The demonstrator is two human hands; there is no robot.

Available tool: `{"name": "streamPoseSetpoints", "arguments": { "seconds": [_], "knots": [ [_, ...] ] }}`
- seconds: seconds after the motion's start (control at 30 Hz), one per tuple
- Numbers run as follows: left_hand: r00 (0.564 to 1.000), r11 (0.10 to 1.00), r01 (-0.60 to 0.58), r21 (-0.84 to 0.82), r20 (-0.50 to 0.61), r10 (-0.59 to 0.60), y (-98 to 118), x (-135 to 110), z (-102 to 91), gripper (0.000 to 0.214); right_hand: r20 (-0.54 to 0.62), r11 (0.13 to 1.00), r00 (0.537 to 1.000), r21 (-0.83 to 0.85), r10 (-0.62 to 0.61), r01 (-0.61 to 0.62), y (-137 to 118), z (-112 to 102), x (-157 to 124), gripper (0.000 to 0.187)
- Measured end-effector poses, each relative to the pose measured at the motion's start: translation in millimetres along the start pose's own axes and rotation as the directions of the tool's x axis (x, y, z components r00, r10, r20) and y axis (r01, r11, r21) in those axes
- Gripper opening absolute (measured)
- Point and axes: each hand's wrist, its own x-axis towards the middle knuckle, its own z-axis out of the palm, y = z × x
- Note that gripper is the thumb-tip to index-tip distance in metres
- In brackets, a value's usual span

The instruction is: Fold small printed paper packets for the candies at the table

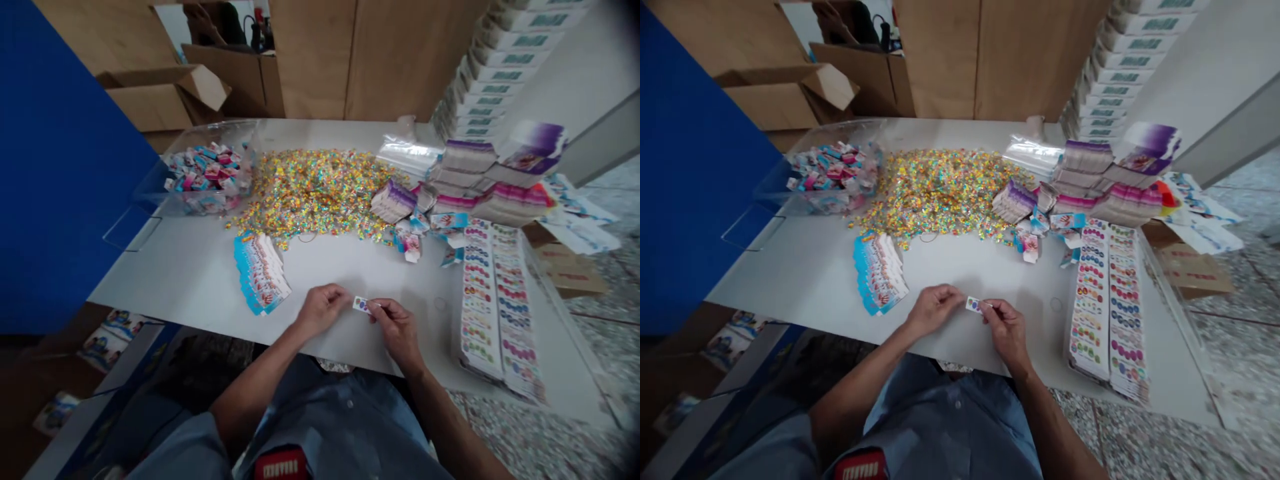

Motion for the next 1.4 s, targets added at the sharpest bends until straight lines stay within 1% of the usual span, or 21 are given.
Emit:
{"name": "streamPoseSetpoints", "arguments": {
  "seconds": [0.03, 0.07, 0.1, 0.13, 0.2, 0.23, 0.3, 0.37, 0.43, 0.57, 0.63, 0.67, 0.73, 0.8, 0.83, 0.9, 1.03, 1.17, 1.27, 1.33, 1.4],
  "knots": [
    [0.994, 0.978, -0.002, 0.209, -0.104, 0.024, 2.0, 7.9, -18.4, 0.037, -0.023, 0.999, 1.000, -0.031, -0.011, 0.010, 1.4, -0.5, 2.2, 0.030],
    [0.968, 0.909, 0.055, 0.414, -0.245, 0.054, 4.2, 17.2, -38.3, 0.037, -0.040, 0.998, 0.999, -0.054, -0.018, 0.016, 2.5, -0.6, 4.5, 0.031],
    [0.926, 0.809, 0.157, 0.567, -0.369, 0.079, 6.3, 27.7, -58.2, 0.039, -0.047, 0.997, 0.999, -0.072, -0.022, 0.018, 3.3, -0.5, 6.4, 0.033],
    [0.891, 0.707, 0.265, 0.656, -0.446, 0.081, 7.9, 39.0, -76.7, 0.041, -0.046, 0.996, 0.999, -0.090, -0.026, 0.021, 3.7, -0.2, 8.0, 0.034],
    [0.863, 0.535, 0.422, 0.732, -0.505, 0.008, 8.6, 61.1, -104.6, 0.043, -0.037, 0.992, 0.998, -0.123, -0.044, 0.039, 3.4, 0.9, 9.3, 0.034],
    [0.860, 0.476, 0.465, 0.746, -0.509, -0.042, 7.6, 70.8, -112.7, 0.042, -0.032, 0.989, 0.998, -0.136, -0.058, 0.053, 2.8, 1.4, 9.3, 0.034],
    [0.859, 0.418, 0.499, 0.759, -0.497, -0.123, 3.4, 85.1, -118.2, 0.041, -0.024, 0.985, 0.996, -0.152, -0.087, 0.083, 1.3, 2.4, 8.2, 0.032],
    [0.864, 0.416, 0.496, 0.762, -0.482, -0.147, -1.8, 91.5, -114.1, 0.039, -0.013, 0.982, 0.994, -0.155, -0.108, 0.105, 0.3, 2.8, 6.8, 0.031],
    [0.874, 0.439, 0.474, 0.763, -0.468, -0.129, -6.6, 90.9, -107.5, 0.036, -0.001, 0.981, 0.993, -0.158, -0.118, 0.116, 0.2, 2.9, 5.7, 0.030],
    [0.901, 0.512, 0.391, 0.765, -0.431, -0.046, -13.5, 76.5, -98.3, 0.032, -0.003, 0.985, 0.994, -0.140, -0.106, 0.104, 2.7, 3.0, 6.7, 0.030],
    [0.920, 0.610, 0.302, 0.733, -0.392, 0.017, -15.8, 66.0, -91.4, 0.031, -0.025, 0.996, 0.998, -0.074, -0.051, 0.049, 3.4, 4.3, 10.5, 0.032],
    [0.930, 0.691, 0.232, 0.684, -0.365, 0.050, -16.4, 60.6, -85.7, 0.029, -0.040, 1.000, 0.999, -0.027, -0.014, 0.013, 2.9, 5.5, 13.5, 0.034],
    [0.947, 0.871, 0.062, 0.488, -0.305, 0.104, -15.4, 50.1, -69.3, 0.024, -0.067, 0.997, 0.997, 0.064, 0.042, -0.038, -0.1, 9.1, 21.8, 0.038],
    [0.967, 0.971, -0.092, 0.220, -0.215, 0.140, -10.7, 41.4, -48.2, 0.022, -0.085, 0.994, 0.995, 0.104, 0.048, -0.039, -6.1, 13.4, 31.8, 0.039],
    [0.973, 0.984, -0.143, 0.108, -0.165, 0.159, -7.1, 38.1, -37.3, 0.022, -0.089, 0.995, 0.995, 0.099, 0.033, -0.024, -10.1, 15.4, 36.5, 0.039],
    [0.974, 0.976, -0.215, -0.026, -0.082, 0.213, 1.5, 34.1, -17.7, 0.021, -0.072, 0.997, 0.997, 0.074, -0.007, 0.012, -19.4, 18.3, 43.2, 0.039],
    [0.946, 0.942, -0.324, -0.083, 0.000, 0.325, 13.8, 35.0, 7.3, 0.017, 0.022, 0.993, 0.999, 0.108, -0.044, 0.041, -35.3, 17.4, 39.9, 0.040],
    [0.938, 0.936, -0.344, -0.070, 0.023, 0.346, 14.4, 36.4, 22.0, 0.017, 0.050, 0.986, 0.994, 0.141, -0.094, 0.086, -34.3, 9.9, 25.2, 0.038],
    [0.930, 0.935, -0.354, -0.018, 0.096, 0.354, 15.0, 39.6, 30.3, 0.017, -0.054, 0.980, 0.995, 0.173, -0.087, 0.095, -20.2, 3.9, 19.9, 0.035],
    [0.922, 0.933, -0.357, 0.034, 0.174, 0.346, 20.0, 51.0, 33.8, 0.019, -0.140, 0.976, 0.990, 0.207, -0.031, 0.060, -8.2, -0.4, 18.2, 0.034],
    [0.898, 0.900, -0.415, 0.131, 0.217, 0.383, 30.6, 74.1, 37.2, 0.026, -0.150, 0.985, 0.989, 0.171, -0.008, 0.034, 2.1, -5.4, 15.1, 0.034]
  ]
}}
